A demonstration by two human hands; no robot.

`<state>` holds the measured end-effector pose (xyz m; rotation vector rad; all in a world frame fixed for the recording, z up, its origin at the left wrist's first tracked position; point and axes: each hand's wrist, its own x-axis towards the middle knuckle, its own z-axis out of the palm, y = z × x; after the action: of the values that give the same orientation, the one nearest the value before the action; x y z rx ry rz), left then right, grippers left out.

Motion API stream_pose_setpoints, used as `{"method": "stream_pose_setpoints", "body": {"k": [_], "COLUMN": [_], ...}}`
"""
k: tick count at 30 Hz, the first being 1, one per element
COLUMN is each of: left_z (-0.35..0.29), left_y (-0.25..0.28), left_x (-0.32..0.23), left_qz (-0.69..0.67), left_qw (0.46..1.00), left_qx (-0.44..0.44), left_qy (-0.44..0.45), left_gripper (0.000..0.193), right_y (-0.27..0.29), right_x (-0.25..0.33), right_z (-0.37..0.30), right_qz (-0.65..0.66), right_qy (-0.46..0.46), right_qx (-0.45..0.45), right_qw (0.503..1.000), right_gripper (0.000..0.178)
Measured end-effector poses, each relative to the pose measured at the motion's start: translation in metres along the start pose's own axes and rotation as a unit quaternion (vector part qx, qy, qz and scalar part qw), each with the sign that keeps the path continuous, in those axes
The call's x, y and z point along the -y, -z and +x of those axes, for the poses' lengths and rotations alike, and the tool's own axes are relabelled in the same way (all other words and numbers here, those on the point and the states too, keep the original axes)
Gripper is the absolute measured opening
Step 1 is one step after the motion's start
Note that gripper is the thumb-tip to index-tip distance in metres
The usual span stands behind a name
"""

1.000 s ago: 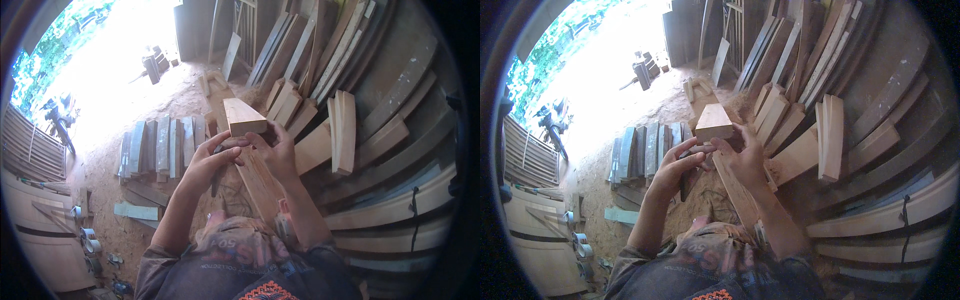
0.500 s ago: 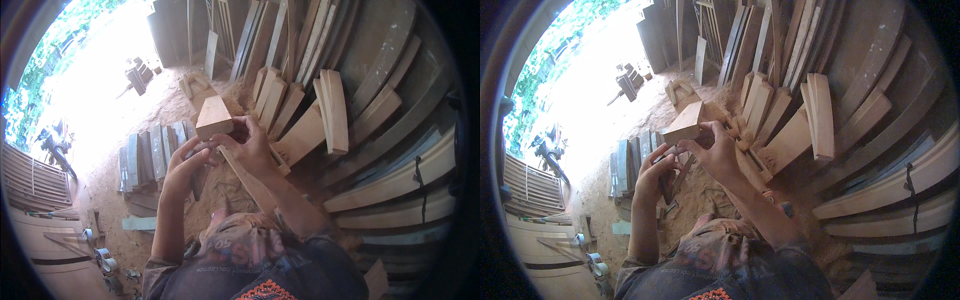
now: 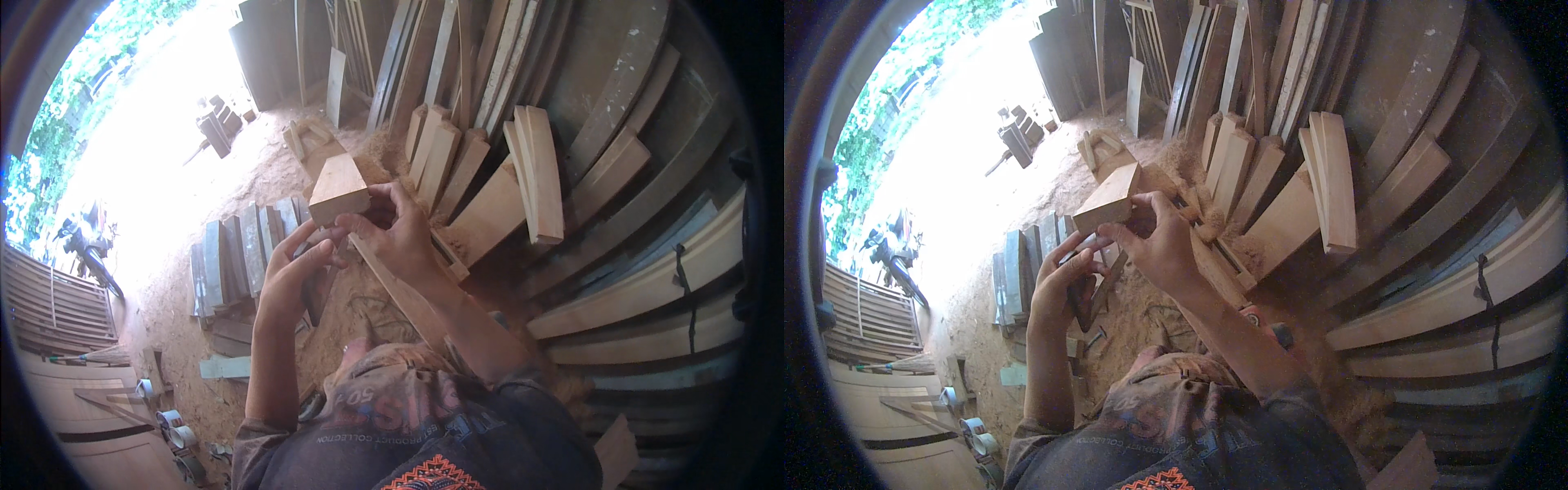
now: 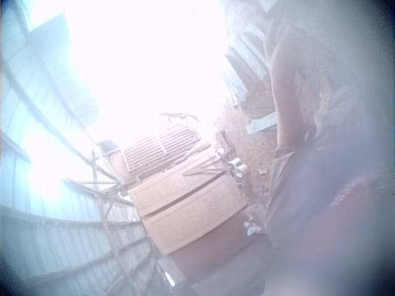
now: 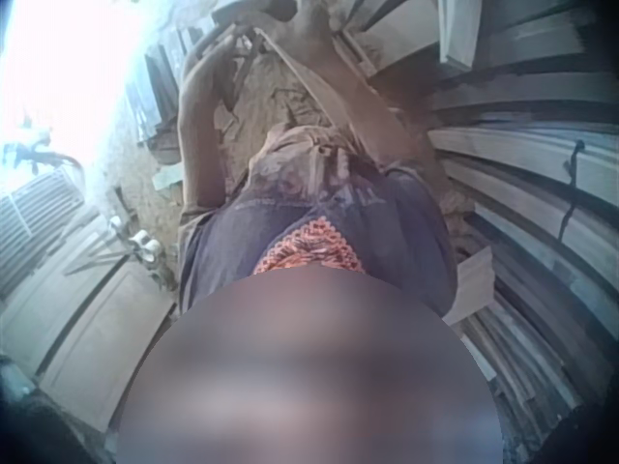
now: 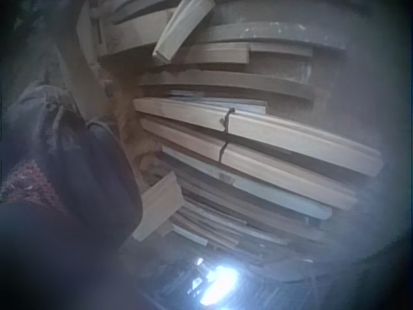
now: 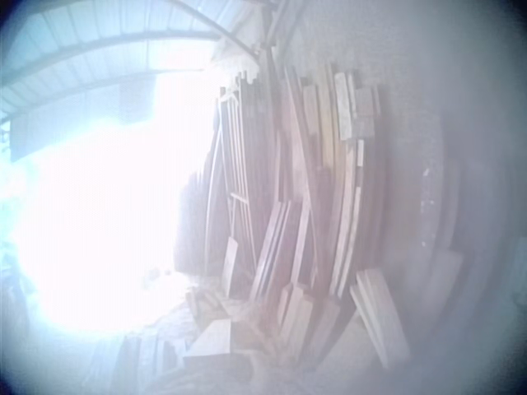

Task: The person uses a circular saw to cut a wooden plank on a workbench, then measures the cut piece with a metal ruler. They continue cutting additional planks and smooth the edges with a hand plane. The finished pieces are set aside on the bench.

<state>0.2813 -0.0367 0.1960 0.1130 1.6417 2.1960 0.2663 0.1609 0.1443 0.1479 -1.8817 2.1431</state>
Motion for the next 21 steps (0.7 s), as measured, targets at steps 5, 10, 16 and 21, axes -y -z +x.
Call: {"method": "stream_pose_setpoints", "body": {"k": [5, 10, 16, 21], "left_z": [0.007, 0.025, 0.031, 0.031], "left_y": [-0.006, -0.014, -0.022, -0.017], "left_x": [0.012, 0.016, 0.016, 0.017], "left_qz": [-0.009, -0.004, 0.010, 0.019], "left_qw": [1.000, 0.997, 0.996, 0.996], "left_qx": [-0.008, 0.078, 0.081, 0.086], "left_qy": [0.000, -0.014, -0.025, -0.023], "left_gripper": [0.080, 0.089, 0.085, 0.078], "right_y": [0.009, 0.034, 0.044, 0.042], "right_x": [0.004, 0.018, 0.018, 0.019], "right_z": [0.005, 0.014, 0.016, 0.016], "right_qz": [0.025, 0.005, -0.011, -0.023], "right_qy": [-0.005, -0.021, -0.024, -0.034], "right_qx": [-0.004, 0.005, -0.016, 0.008], "right_qw": [1.000, 1.000, 1.000, 0.999], "right_gripper": [0.043, 0.043, 0.044, 0.043]}}
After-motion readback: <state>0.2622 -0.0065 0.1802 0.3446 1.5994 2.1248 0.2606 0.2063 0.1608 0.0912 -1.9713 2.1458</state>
